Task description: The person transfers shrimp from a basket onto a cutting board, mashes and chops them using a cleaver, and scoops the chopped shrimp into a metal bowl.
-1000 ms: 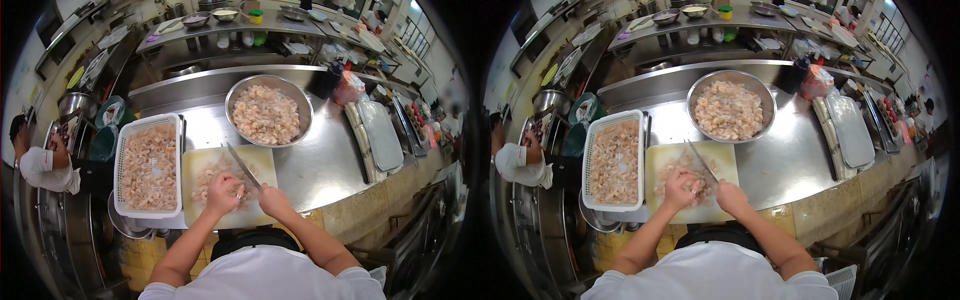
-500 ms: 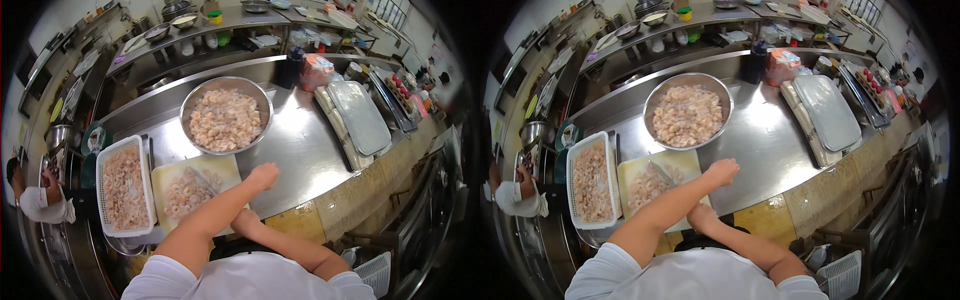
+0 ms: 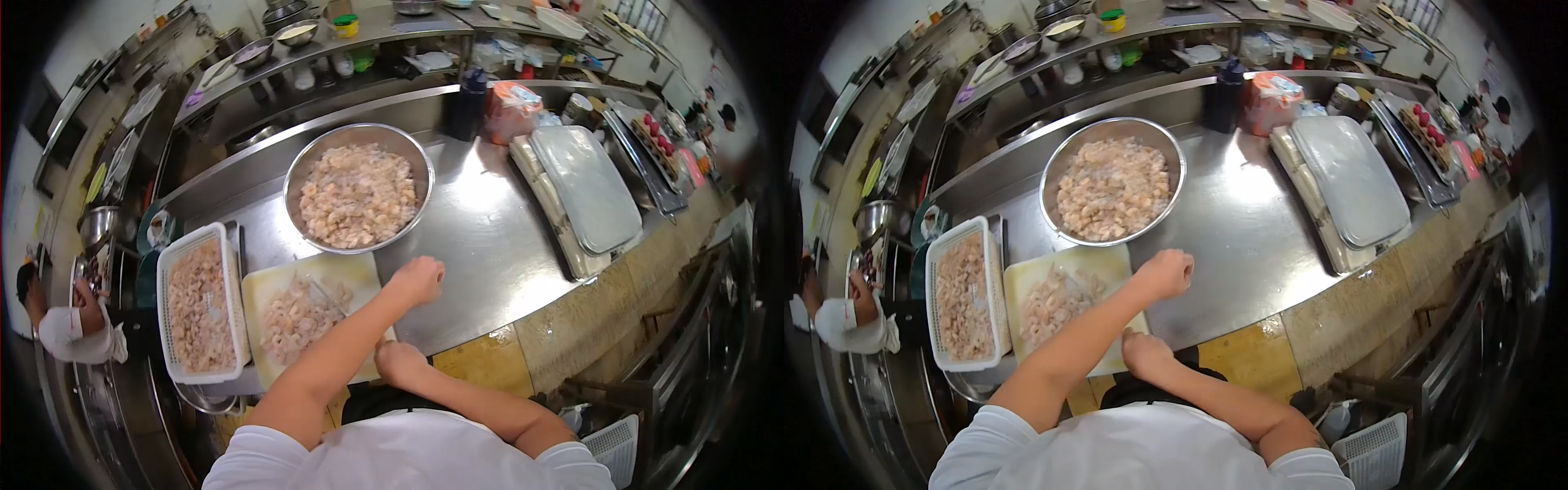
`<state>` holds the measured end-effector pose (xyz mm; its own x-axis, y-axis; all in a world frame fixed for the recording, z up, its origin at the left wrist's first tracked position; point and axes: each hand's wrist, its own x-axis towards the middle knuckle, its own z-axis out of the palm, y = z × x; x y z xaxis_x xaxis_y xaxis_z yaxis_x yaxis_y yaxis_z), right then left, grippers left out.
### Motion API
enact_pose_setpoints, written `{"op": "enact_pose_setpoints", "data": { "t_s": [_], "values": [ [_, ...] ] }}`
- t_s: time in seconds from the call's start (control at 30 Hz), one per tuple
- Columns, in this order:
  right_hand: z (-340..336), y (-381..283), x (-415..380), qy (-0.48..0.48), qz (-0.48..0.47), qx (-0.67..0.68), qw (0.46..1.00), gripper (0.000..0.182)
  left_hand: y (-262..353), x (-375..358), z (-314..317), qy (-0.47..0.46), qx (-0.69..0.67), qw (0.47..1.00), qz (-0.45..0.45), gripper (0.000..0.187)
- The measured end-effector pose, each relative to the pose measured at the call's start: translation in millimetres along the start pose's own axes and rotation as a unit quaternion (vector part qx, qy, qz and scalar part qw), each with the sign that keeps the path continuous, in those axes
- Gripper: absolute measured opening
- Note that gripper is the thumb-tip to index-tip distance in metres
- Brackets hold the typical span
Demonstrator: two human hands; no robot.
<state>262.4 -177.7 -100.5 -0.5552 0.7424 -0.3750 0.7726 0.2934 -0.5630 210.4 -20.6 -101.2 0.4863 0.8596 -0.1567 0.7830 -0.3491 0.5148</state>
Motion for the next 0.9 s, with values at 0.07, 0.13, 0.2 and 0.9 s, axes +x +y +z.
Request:
{"op": "enact_pose_setpoints", "data": {
  "t_s": [0.07, 0.13, 0.2, 0.9],
  "values": [
    [-4, 3, 3, -0.009, -0.002, -0.007, 1.0, 0.026, 4, -32, -43, 0.127, -0.124, 0.984, 0.009, 0.01],
    [-13, 1, 2, -0.004, 0.026, 0.02, 0.999, 0.025, -12, -79, -70, 0.247, -0.184, 0.951, -0.033, 0.011],
    [-11, 1, 1, 0.024, 0.038, 0.043, 0.998, 0.025, -48, -126, -76, 0.324, -0.232, 0.91, -0.112, 0.01],
    [1, -75, 24, 0.107, 0.032, -0.032, 0.993, 0.021, -148, -261, 31, 0.315, -0.127, 0.939, -0.055, 0.016]
  ]
}}
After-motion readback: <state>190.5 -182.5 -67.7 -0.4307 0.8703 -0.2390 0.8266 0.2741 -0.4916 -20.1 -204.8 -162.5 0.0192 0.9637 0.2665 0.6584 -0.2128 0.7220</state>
